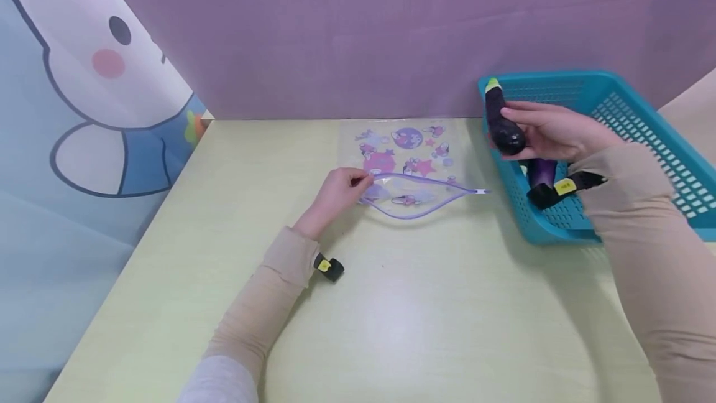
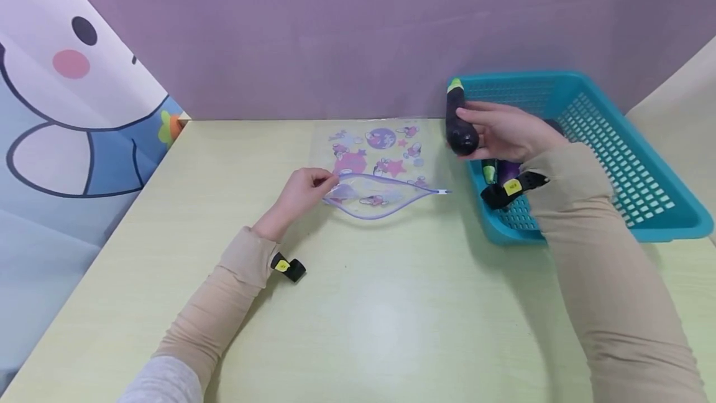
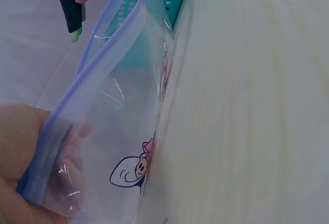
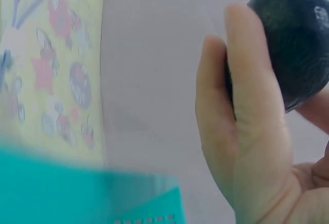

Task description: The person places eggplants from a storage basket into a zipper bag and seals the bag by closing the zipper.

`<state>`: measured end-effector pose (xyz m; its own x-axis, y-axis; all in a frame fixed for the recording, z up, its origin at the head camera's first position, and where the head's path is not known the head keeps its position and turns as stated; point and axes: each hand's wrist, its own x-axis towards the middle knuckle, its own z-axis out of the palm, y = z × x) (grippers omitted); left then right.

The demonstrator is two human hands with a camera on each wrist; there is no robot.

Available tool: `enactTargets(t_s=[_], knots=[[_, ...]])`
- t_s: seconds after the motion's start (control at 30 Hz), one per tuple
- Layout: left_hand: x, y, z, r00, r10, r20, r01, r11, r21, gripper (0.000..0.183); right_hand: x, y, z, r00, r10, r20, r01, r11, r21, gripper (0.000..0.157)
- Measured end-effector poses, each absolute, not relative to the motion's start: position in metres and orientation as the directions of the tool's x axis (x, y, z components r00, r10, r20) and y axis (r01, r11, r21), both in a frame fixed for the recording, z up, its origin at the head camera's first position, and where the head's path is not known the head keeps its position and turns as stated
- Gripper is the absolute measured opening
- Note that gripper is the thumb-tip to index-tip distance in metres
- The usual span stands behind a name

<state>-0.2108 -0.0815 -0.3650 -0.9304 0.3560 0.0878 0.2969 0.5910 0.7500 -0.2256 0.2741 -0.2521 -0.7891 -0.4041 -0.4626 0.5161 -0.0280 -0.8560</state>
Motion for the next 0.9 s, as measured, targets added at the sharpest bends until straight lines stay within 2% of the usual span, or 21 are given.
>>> enactTargets(t_s=[0.33, 0.57, 0.9], knots=[[-0.211, -0.081, -0.364, -0.929, 0.357, 0.098, 0.305, 0.589, 0.748, 0.023, -0.209, 0.229, -0.249, -0.854, -0.365, -0.371, 0.416, -0.052, -0.908, 0.076], [-0.212, -0.080, -0.363, -0.925, 0.365, 0.111, 0.319, 0.581, 0.749, 0.024, -0.193, 0.189, -0.258, -0.861, -0.388, -0.329, 0.367, -0.024, -0.930, 0.075], [-0.211, -0.083, -0.366, -0.930, 0.351, 0.109, 0.308, 0.582, 0.752, 0.026, -0.173, 0.157, -0.275, -0.864, -0.424, -0.272, 0.353, -0.125, -0.927, 0.070]])
